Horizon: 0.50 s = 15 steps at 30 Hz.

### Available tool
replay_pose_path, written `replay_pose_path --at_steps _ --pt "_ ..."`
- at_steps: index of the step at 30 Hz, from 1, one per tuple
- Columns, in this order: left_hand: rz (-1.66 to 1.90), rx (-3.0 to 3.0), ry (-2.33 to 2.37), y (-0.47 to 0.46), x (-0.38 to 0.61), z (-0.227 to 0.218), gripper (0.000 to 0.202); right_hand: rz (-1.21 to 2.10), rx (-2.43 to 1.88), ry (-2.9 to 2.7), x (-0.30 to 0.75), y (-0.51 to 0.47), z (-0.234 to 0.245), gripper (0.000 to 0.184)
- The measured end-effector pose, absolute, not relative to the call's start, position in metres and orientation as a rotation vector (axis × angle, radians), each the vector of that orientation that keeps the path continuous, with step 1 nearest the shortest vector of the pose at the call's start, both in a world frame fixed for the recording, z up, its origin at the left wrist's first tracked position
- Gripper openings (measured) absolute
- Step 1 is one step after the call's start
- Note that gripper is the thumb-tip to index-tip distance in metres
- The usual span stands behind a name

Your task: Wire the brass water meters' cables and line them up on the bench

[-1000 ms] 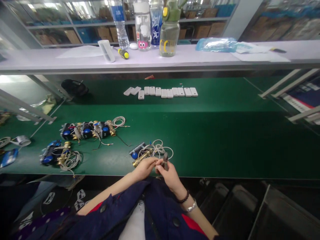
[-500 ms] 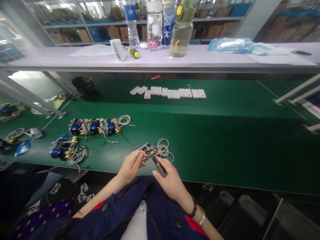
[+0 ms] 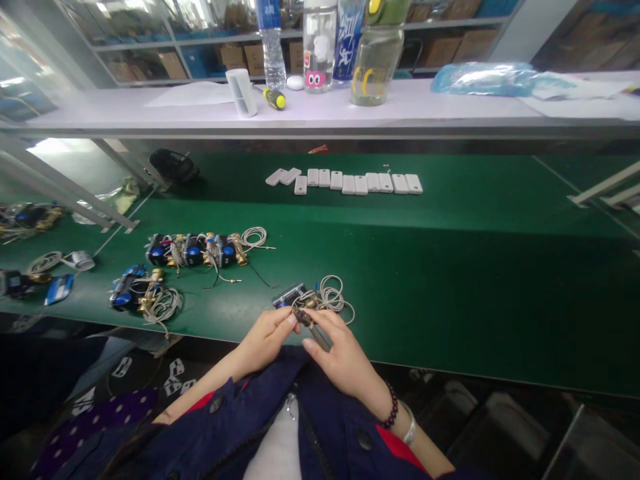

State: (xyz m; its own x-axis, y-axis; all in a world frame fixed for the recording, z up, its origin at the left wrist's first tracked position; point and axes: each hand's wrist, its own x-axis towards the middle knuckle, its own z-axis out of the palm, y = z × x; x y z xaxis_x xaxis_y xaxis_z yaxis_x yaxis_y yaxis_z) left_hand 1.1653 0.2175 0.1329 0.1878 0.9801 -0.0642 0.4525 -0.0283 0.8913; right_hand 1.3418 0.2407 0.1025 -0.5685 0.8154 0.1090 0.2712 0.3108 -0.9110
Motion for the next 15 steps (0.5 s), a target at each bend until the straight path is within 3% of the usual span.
replay_pose_path --at_steps 15 --pt "0.544 1.505 1.200 0.229 1.155 0.143 0.026 1.660 -0.939 -1.998 1.355 0.252 0.103 0.051"
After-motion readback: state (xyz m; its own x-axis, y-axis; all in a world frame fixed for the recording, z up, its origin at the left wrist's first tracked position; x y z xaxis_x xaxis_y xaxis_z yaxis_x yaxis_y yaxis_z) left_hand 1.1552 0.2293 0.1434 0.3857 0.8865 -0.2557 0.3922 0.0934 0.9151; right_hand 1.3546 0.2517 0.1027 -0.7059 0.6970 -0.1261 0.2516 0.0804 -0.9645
